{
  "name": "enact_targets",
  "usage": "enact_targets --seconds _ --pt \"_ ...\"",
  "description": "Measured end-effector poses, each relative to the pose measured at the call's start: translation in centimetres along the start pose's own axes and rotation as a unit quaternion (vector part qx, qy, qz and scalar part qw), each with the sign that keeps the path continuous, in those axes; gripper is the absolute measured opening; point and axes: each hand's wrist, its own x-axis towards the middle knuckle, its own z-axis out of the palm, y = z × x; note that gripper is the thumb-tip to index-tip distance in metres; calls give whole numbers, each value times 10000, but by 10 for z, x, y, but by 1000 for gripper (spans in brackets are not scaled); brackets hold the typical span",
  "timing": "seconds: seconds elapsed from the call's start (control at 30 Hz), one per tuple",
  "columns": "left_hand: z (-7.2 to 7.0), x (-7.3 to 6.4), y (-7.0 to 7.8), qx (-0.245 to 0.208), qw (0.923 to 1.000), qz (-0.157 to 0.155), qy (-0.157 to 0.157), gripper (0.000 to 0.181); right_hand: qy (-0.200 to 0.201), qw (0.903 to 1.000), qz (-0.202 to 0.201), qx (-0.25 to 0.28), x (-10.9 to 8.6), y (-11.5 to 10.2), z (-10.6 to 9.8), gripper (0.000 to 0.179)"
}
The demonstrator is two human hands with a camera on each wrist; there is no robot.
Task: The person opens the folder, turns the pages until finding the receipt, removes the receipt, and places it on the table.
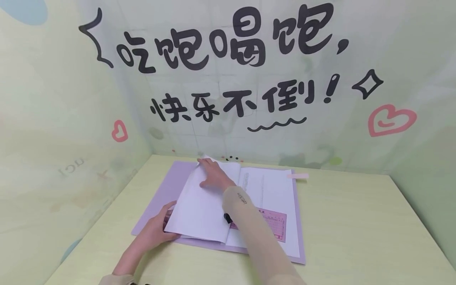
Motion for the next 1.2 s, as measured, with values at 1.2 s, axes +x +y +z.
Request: enact_targets --seconds 1.2 --pt "-10 1 1 487 9981 278 -254 57 -408 9898 187 -1349 -12 -4 20 48"
